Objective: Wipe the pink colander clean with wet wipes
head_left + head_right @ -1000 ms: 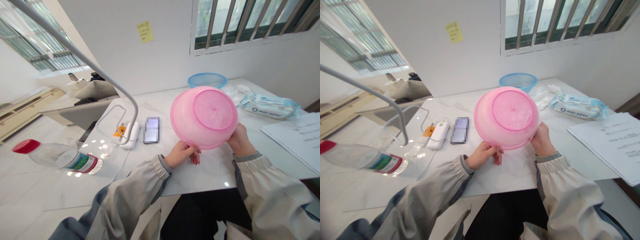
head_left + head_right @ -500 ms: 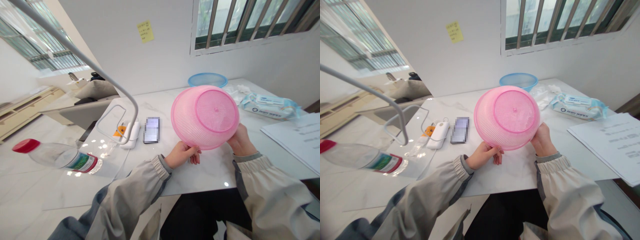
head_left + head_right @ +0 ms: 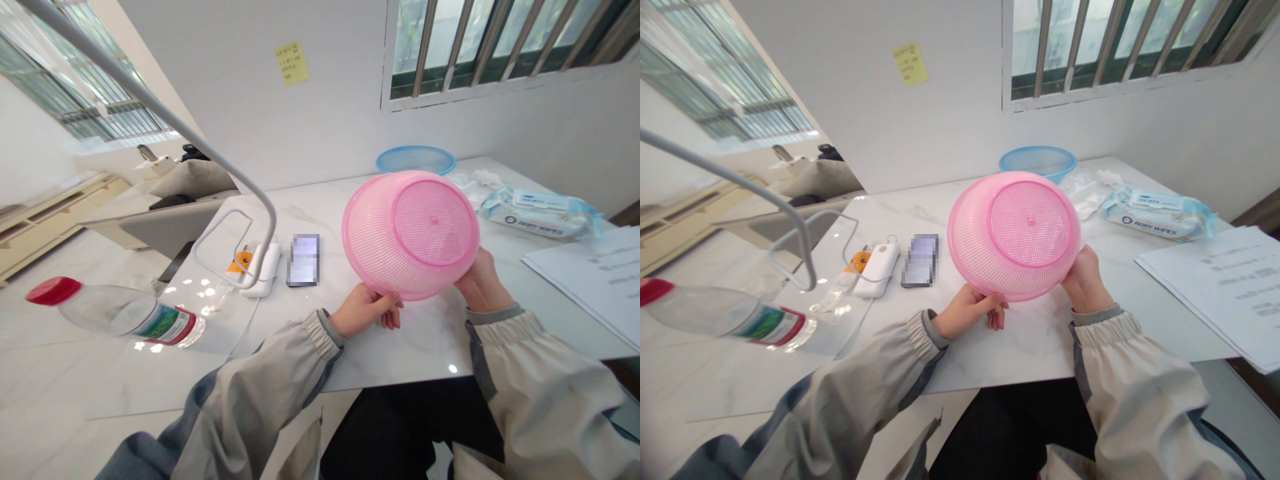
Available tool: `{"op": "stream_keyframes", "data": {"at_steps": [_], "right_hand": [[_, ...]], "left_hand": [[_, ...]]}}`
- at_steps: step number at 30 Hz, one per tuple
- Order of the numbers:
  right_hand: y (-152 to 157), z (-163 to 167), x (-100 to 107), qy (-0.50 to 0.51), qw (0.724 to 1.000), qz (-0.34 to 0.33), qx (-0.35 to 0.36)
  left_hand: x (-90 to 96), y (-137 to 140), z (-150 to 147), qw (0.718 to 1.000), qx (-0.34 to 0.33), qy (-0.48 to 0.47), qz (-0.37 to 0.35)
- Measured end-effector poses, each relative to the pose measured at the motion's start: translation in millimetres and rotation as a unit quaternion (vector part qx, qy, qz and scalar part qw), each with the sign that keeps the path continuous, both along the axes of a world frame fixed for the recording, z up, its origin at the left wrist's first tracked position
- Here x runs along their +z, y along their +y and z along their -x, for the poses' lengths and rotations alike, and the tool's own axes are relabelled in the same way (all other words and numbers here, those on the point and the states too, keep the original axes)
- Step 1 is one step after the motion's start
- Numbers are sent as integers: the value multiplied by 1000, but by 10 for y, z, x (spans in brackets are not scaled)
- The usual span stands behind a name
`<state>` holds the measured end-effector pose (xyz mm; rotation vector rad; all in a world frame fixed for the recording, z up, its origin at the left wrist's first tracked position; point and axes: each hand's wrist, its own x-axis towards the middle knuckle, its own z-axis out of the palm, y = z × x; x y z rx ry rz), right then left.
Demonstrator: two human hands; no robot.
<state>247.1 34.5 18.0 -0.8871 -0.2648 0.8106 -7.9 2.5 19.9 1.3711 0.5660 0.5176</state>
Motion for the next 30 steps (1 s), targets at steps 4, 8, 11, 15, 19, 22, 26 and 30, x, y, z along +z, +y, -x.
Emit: {"op": "stream_keyframes", "data": {"at_steps": [4, 8, 11, 15, 19, 22, 26, 30], "right_hand": [[0, 26, 19, 7, 1000, 21, -4], [-10, 38, 51, 12, 999, 39, 0], [-22, 39, 75, 19, 998, 53, 8], [-30, 44, 109, 27, 998, 60, 21], [-23, 40, 121, 29, 998, 57, 27], [-23, 42, 123, 28, 998, 52, 31], [-36, 58, 138, 28, 998, 43, 32], [-40, 63, 153, 29, 998, 38, 35]], "left_hand": [[6, 0, 2, 1000, 3, 3, 2], [2, 3, -1, 1000, 4, 2, 4], [-3, 5, -3, 1000, 5, 2, 2], [-7, 5, 1, 1000, 1, 0, -2], [-6, 3, 5, 1000, 2, -2, 0], [-3, 3, 1, 1000, 3, -2, 1], [1, 3, -3, 1000, 2, -2, 1], [7, -2, 4, 1000, 4, 2, 2]]}}
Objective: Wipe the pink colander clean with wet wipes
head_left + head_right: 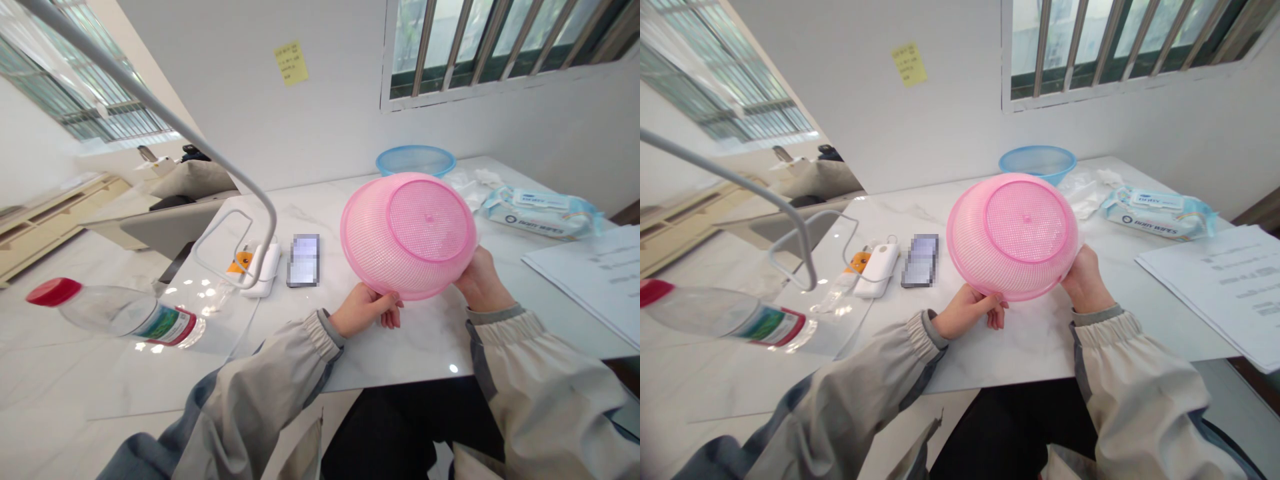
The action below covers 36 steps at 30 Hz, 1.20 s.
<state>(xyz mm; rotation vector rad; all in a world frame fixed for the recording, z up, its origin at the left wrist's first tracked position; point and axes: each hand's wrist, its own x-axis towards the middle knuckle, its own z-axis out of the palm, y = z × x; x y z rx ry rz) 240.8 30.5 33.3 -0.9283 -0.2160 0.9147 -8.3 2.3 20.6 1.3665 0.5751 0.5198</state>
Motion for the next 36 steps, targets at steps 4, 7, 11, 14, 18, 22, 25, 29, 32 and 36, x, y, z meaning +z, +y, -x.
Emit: {"op": "stream_keyframes", "data": {"at_steps": [4, 7, 11, 14, 18, 22, 25, 29, 32, 36], "right_hand": [[5, -8, -6, 0, 1000, 1, 2], [13, -16, -29, -3, 1000, -4, 1], [30, -38, -77, -8, 1000, -6, -3], [41, -57, -100, -9, 1000, -3, -1], [47, -68, -106, -7, 1000, -5, 5], [48, -60, -96, -6, 1000, -5, 4], [42, -43, -81, -5, 1000, -6, 2], [28, -18, -60, -7, 1000, -9, -1], [23, -11, -50, -8, 1000, -5, -6], [22, -1, -33, -5, 1000, -6, -6]], "left_hand": [[11, -2, 1, 1000, 0, 3, -1], [19, -2, -3, 1000, -1, 4, 0], [20, -3, -3, 1000, -1, 1, -2], [14, -1, -2, 1000, -1, 2, -3], [8, 2, -6, 1000, -3, 0, -5], [16, 1, -6, 1000, 0, 1, -4], [17, -1, -3, 1000, 0, 3, -3], [5, 0, -4, 1000, 0, 4, -3], [-3, 2, -5, 1000, -2, 2, -3], [-6, -1, -3, 1000, 0, 6, -2]]}}
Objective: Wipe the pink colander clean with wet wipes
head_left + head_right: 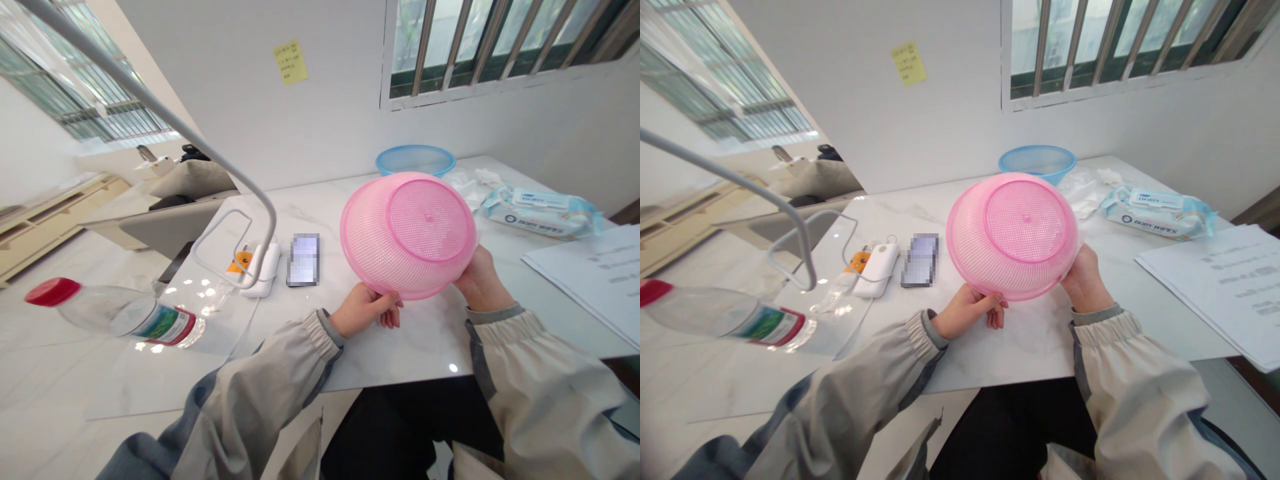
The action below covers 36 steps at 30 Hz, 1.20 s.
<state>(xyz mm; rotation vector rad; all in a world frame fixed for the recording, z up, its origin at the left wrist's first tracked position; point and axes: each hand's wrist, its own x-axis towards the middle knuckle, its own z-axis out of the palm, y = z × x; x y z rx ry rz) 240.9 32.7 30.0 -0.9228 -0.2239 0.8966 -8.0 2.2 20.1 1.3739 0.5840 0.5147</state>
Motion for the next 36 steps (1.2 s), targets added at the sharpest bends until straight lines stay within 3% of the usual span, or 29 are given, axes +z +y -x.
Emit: {"op": "stream_keyframes", "data": {"at_steps": [10, 18, 23, 29, 36], "right_hand": [[-31, 45, 115, 3, 999, 12, 41], [-65, 80, 166, -10, 991, -47, 125], [-83, 108, 226, 2, 989, -66, 129], [-129, 168, 337, 28, 990, -43, 133], [-114, 141, 269, 17, 986, -76, 149]], "left_hand": [[5, -4, 2, 1000, -1, -2, -2], [3, 9, 9, 1000, 9, -22, 9], [-32, 27, 5, 999, 12, -31, 22], [-38, 40, -1, 998, 29, -35, 43], [-38, 49, 1, 997, 33, -40, 50]]}}
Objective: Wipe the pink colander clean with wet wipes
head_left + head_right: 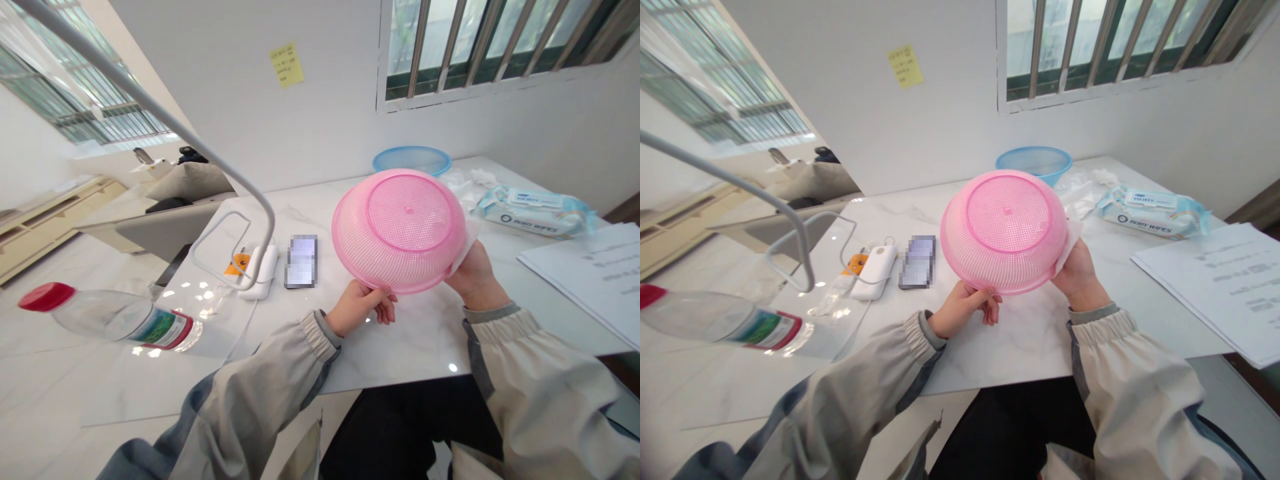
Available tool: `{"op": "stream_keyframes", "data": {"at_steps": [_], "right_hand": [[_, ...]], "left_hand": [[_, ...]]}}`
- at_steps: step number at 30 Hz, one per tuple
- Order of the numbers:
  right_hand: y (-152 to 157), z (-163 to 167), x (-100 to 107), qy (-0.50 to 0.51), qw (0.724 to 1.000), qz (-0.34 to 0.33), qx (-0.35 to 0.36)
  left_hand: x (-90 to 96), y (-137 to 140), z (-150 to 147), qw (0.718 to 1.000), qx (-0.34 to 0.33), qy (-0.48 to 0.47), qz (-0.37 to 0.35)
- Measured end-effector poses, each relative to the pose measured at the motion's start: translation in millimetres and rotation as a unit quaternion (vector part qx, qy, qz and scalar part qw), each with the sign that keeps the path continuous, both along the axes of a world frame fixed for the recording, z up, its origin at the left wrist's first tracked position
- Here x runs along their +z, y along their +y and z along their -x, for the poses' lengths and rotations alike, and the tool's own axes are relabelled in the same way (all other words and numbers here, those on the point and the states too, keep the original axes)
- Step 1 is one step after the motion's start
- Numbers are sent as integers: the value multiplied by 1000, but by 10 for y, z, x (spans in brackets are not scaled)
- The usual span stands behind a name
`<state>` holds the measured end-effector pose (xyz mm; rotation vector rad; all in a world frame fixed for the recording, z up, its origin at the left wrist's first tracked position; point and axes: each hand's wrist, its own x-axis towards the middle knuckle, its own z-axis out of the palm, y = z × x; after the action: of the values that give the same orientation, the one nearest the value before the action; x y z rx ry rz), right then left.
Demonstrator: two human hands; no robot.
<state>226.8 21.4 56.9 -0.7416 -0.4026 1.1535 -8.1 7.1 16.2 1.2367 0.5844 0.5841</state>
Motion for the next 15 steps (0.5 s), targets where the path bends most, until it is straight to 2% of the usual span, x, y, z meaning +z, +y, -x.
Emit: {"op": "stream_keyframes", "data": {"at_steps": [10, 15], "right_hand": [[121, -188, -283, -32, 999, -18, -21], [141, -205, -305, -9, 1000, -8, -3]], "left_hand": [[15, -30, -7, 999, -9, 25, -46], [30, -32, 0, 998, -12, 28, -47]]}}
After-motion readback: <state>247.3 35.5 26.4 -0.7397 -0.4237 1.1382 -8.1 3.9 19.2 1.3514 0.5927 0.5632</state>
